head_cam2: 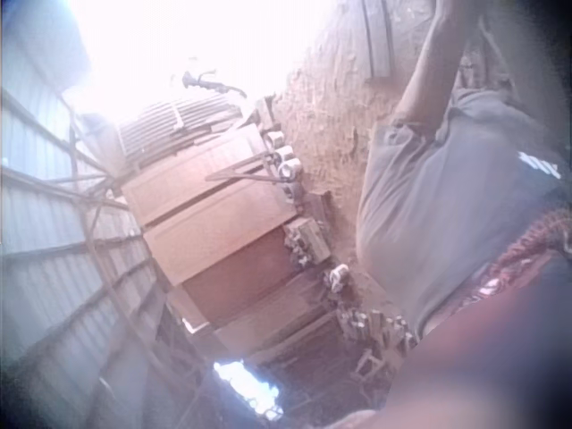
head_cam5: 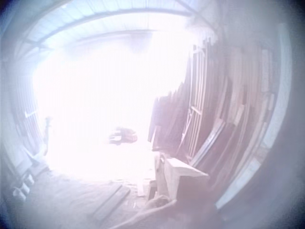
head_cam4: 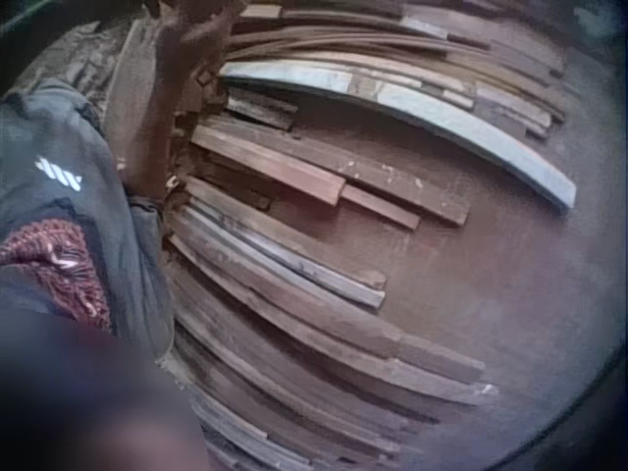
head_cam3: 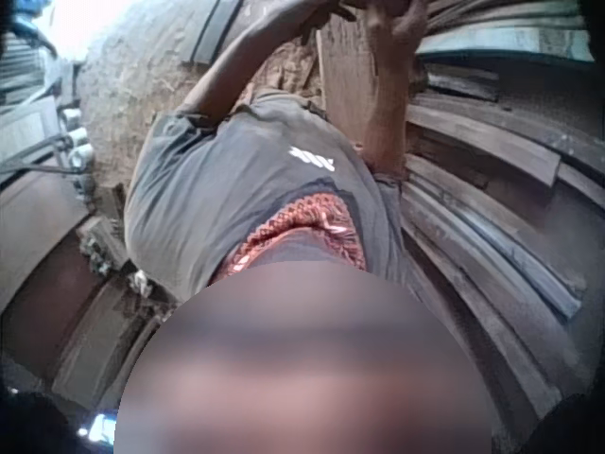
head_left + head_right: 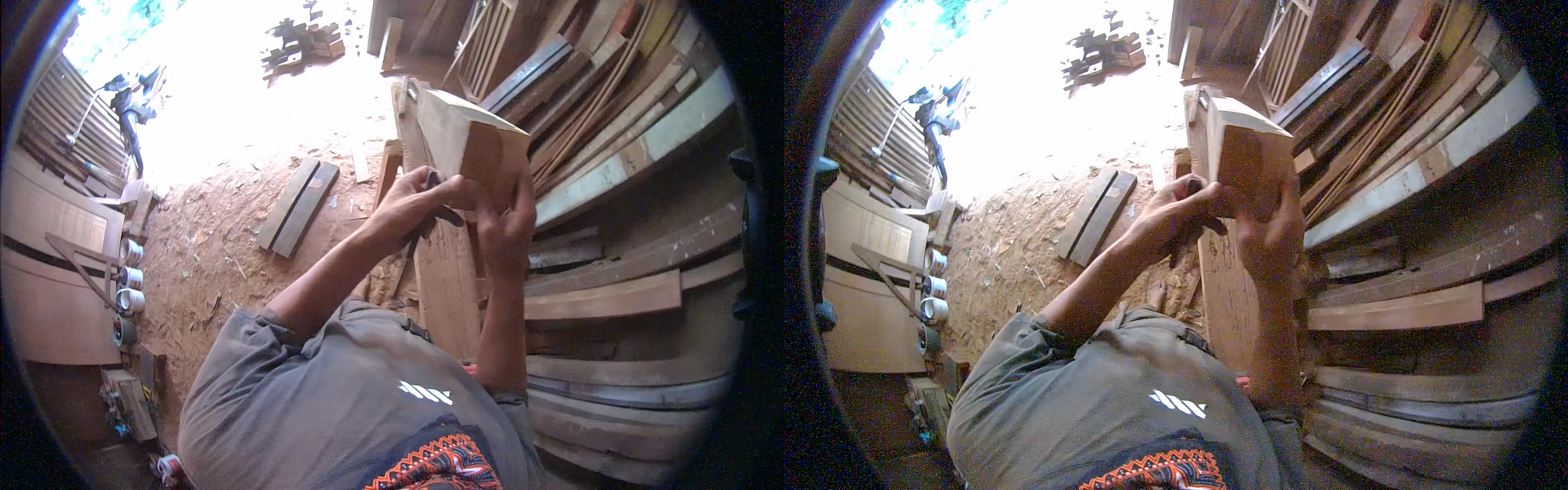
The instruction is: The person sands a wooden plank with a handheld electric sander, repeatedly flipping the plank to sand multiple faces. The person also uses a metal ruler to measure the plank and visually inspects the sanded surfaces.
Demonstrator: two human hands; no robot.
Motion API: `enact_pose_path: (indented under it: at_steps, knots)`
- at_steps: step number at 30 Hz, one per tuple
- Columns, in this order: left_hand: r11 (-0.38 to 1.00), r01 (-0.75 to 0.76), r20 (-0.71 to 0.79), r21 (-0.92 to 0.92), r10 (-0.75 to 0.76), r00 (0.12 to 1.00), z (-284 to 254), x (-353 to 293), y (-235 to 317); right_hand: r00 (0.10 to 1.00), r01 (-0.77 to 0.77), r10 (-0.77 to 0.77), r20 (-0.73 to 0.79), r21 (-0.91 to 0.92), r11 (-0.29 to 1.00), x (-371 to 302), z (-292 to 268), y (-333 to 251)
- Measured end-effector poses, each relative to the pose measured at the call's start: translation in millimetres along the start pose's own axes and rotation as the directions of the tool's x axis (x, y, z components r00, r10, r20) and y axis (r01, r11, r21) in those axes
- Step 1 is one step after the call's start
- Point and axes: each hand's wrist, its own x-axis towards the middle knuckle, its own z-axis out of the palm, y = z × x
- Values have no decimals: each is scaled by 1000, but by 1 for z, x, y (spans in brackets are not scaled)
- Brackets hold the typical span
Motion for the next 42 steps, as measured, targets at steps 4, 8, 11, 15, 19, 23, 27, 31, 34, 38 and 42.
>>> enact_pose_path:
  at_steps: [4,8,11,15,19,23,27,31,34,38,42]
  knots:
    - [997,-59,-32,44,61,998,13,3,8,996,87,-86,11,-120,989,7,-13,-3]
    - [1000,13,15,-21,-13,1000,7,1,9,999,32,-33,-15,-61,998,7,-10,-1]
    - [999,11,-7,-36,-11,1000,3,3,2,999,19,-19,-32,1,1000,2,-2,0]
    - [973,-28,-22,-229,23,999,-3,1,-12,990,105,-114,-77,-108,989,-5,11,-4]
    - [991,5,30,-136,-1,1000,-18,-8,-18,983,94,-129,-129,-249,964,-7,26,-5]
    - [987,134,78,92,-141,987,-30,-24,-40,967,27,-125,-222,-399,916,-28,30,4]
    - [903,279,10,327,-299,954,-55,-53,-85,981,-186,140,-136,-450,874,-99,17,30]
    - [855,430,-230,289,-374,898,-89,-79,-126,937,-341,327,-119,-498,797,-157,3,82]
    - [821,465,-262,331,-393,881,-104,-78,-148,810,-575,565,-158,-402,712,-183,3,114]
    - [822,443,-208,359,-392,896,-104,-45,-182,936,-332,340,-88,-536,776,-211,-28,113]
    - [787,500,-149,362,-480,864,-98,14,-227,791,-526,571,-220,-720,452,-273,-96,62]
